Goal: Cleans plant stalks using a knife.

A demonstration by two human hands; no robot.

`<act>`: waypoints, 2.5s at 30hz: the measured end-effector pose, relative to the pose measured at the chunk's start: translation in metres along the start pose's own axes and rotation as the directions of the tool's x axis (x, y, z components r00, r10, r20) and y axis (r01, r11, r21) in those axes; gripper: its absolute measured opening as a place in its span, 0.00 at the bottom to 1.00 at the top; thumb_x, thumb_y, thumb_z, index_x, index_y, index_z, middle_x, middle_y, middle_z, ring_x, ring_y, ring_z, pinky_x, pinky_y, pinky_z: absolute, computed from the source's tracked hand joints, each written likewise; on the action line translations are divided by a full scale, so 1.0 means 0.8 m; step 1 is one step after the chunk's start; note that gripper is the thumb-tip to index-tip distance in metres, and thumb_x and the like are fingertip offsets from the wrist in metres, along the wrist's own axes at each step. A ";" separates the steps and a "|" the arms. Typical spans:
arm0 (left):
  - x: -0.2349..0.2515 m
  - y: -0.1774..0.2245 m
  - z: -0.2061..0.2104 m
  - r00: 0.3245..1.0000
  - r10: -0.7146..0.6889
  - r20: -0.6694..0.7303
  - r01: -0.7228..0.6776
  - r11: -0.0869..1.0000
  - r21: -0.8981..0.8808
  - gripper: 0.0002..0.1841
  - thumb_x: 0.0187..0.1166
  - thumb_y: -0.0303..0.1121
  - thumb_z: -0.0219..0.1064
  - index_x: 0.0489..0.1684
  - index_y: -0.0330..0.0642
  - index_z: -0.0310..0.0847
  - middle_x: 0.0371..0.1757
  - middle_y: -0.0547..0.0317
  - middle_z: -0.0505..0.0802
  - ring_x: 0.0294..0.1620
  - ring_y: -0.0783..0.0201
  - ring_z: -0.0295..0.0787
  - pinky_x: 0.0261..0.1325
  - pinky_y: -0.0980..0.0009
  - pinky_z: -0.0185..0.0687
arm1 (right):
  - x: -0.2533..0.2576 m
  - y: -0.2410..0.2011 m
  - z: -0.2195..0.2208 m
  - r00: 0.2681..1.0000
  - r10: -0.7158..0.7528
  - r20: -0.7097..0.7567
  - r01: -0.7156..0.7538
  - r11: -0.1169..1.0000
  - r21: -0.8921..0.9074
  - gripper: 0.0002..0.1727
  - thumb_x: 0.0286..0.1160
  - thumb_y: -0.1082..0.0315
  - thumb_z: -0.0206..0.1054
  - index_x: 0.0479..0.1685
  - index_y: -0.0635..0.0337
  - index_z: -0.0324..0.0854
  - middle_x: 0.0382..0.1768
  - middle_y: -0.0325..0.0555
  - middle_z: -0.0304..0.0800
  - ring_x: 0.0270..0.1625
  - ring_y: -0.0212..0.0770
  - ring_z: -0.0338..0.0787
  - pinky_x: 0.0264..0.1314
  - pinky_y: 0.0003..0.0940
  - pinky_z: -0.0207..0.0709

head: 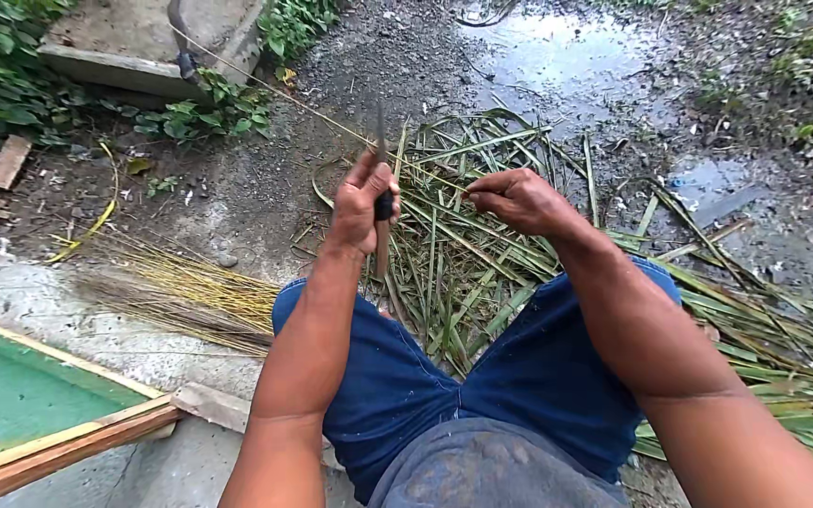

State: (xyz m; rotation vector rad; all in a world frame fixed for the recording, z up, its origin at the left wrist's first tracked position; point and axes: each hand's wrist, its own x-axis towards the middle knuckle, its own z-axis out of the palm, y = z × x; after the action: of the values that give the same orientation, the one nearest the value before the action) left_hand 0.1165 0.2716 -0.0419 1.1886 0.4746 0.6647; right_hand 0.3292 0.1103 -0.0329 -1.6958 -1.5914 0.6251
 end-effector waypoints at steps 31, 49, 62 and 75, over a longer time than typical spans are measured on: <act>0.012 0.019 -0.047 0.974 0.171 -0.150 -0.180 0.982 -0.048 0.19 0.93 0.36 0.49 0.79 0.55 0.67 0.26 0.68 0.85 0.20 0.70 0.84 0.21 0.75 0.84 | -0.004 0.013 -0.019 0.978 0.089 0.191 -0.108 0.990 0.093 0.17 0.92 0.64 0.54 0.57 0.59 0.89 0.26 0.36 0.89 0.17 0.27 0.77 0.22 0.27 0.74; 0.000 0.002 -0.014 1.000 0.006 0.014 -0.006 1.000 0.010 0.23 0.87 0.30 0.54 0.82 0.47 0.65 0.29 0.65 0.85 0.21 0.70 0.82 0.23 0.75 0.83 | 0.011 0.001 -0.012 0.996 -0.012 0.089 0.007 0.999 0.051 0.14 0.89 0.65 0.58 0.49 0.56 0.91 0.36 0.35 0.90 0.31 0.23 0.80 0.39 0.26 0.76; -0.004 -0.031 0.033 0.999 0.038 0.008 -0.039 0.988 0.148 0.24 0.85 0.28 0.62 0.81 0.40 0.69 0.35 0.61 0.88 0.24 0.71 0.82 0.24 0.76 0.81 | 0.034 -0.007 0.011 0.997 0.057 0.052 -0.061 0.995 0.082 0.16 0.90 0.62 0.57 0.58 0.59 0.88 0.35 0.43 0.90 0.25 0.33 0.84 0.33 0.35 0.83; 0.020 -0.026 0.024 0.997 0.056 -0.053 -0.050 0.993 0.112 0.23 0.89 0.32 0.58 0.82 0.42 0.65 0.31 0.64 0.86 0.22 0.71 0.81 0.23 0.75 0.82 | 0.021 -0.003 0.001 1.000 -0.013 -0.021 0.014 0.999 0.051 0.15 0.89 0.63 0.57 0.45 0.57 0.91 0.27 0.35 0.86 0.28 0.27 0.81 0.39 0.32 0.78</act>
State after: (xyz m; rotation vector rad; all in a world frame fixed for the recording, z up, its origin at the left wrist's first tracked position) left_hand 0.1450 0.2647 -0.0559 1.2928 0.5344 0.7263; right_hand 0.3290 0.1269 -0.0294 -1.6478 -1.5581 0.6340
